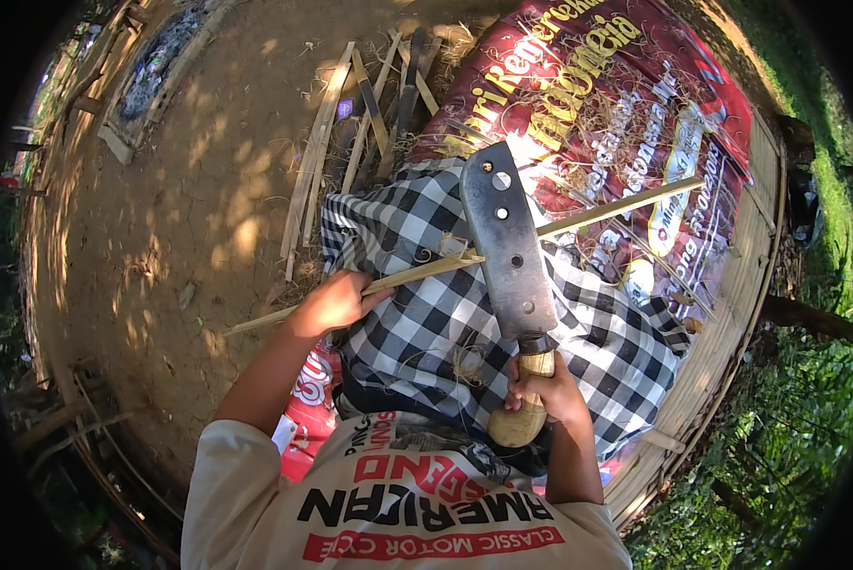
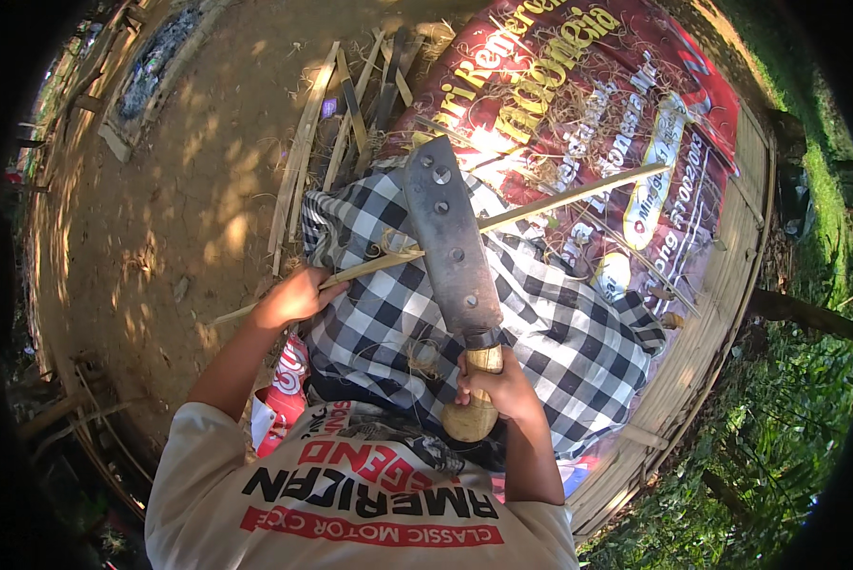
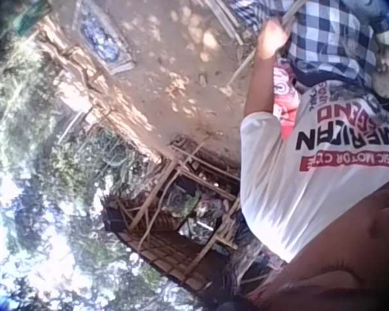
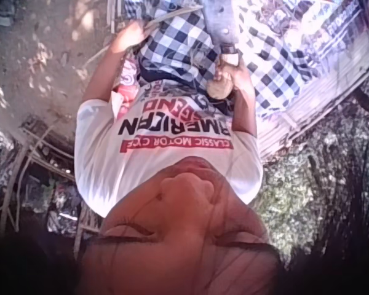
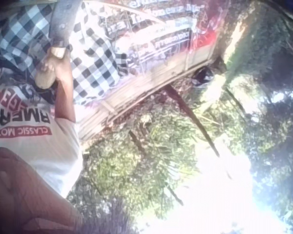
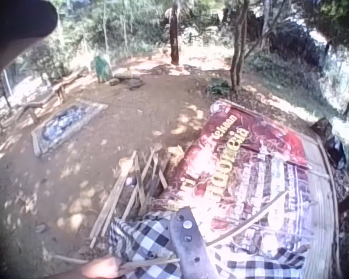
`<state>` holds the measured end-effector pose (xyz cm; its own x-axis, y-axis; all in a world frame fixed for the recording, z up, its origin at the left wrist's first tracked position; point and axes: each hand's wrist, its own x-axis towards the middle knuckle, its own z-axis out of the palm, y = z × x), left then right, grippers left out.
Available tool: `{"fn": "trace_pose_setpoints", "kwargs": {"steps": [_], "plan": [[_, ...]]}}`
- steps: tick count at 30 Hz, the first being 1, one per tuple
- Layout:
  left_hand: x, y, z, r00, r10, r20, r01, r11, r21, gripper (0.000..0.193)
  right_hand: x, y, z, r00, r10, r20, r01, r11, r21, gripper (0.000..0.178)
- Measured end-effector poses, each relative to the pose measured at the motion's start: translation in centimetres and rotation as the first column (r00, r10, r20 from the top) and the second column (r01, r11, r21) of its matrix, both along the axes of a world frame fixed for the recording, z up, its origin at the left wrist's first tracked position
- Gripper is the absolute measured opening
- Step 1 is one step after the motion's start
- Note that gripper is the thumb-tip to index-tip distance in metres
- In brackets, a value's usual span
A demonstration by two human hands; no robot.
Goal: The person shaves a piece of bamboo by hand using a cleaver-like knife, repeatedly sliding the blade along the length of the wood to strip away material.
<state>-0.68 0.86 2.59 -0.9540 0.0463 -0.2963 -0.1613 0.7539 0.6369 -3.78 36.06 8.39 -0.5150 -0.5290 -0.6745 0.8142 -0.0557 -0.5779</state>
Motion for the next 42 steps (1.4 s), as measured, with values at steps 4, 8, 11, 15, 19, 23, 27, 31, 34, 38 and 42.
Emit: {"fn": "trace_pose_setpoints", "kwargs": {"steps": [4, 8, 11, 15, 19, 23, 27, 31, 34, 38, 42], "plan": [[-0.2, -0.1, 0.2, 0.996, -0.056, -0.064, 0.056, 0.998, -0.003, 0.040, 1.1, 1.2, -1.5, 0.968, 0.037, 0.250, 0.038, 0.957, -0.288, 0.025], [0.1, 0.4, -0.5, 0.994, -0.023, -0.106, 0.022, 1.000, -0.012, 0.041, 1.0, 0.4, 0.5, 0.992, -0.094, 0.083, 0.104, 0.987, -0.125, 0.024], [0.2, 0.4, 0.1, 0.995, -0.025, -0.101, 0.022, 0.999, -0.035, 0.042, -0.2, 1.0, 0.8, 0.966, -0.240, -0.098, 0.244, 0.969, 0.028, 0.021], [0.0, 0.5, 0.2, 0.992, -0.036, -0.123, 0.030, 0.998, -0.047, 0.042, -0.2, 1.3, 0.0, 0.962, -0.240, -0.129, 0.254, 0.962, 0.100, 0.019], [0.0, 0.7, 0.4, 0.995, -0.019, -0.100, 0.017, 1.000, -0.019, 0.040, 1.4, -0.7, -1.3, 0.990, 0.142, -0.024, -0.141, 0.989, 0.045, 0.023], [0.0, 0.6, 0.0, 0.987, -0.018, -0.159, 0.016, 1.000, -0.014, 0.039, 1.6, -1.8, -0.8, 0.980, 0.137, 0.141, -0.120, 0.985, -0.122, 0.025], [0.3, 0.3, -0.1, 0.997, -0.025, -0.075, 0.022, 0.999, -0.037, 0.041, 1.3, -0.3, 0.4, 0.997, 0.020, 0.073, -0.017, 0.999, -0.047, 0.026], [0.1, 0.4, -0.1, 1.000, -0.004, -0.025, 0.003, 0.999, -0.032, 0.042, 0.4, 1.3, 1.2, 0.975, -0.184, -0.128, 0.198, 0.974, 0.108, 0.018], [-0.2, 0.7, 0.5, 1.000, 0.018, -0.008, -0.018, 1.000, -0.021, 0.042, 0.5, 0.5, 0.5, 0.978, -0.144, -0.153, 0.163, 0.979, 0.119, 0.015], [0.0, 0.6, 0.4, 0.995, -0.017, -0.097, 0.010, 0.997, -0.071, 0.043, 1.5, -1.3, -0.4, 0.979, 0.133, -0.155, -0.114, 0.985, 0.128, 0.009], [0.4, 0.6, -0.2, 0.996, -0.008, -0.085, 0.002, 0.998, -0.070, 0.038, 2.0, -2.0, -0.4, 0.957, 0.212, -0.197, -0.184, 0.971, 0.153, 0.008]]}}
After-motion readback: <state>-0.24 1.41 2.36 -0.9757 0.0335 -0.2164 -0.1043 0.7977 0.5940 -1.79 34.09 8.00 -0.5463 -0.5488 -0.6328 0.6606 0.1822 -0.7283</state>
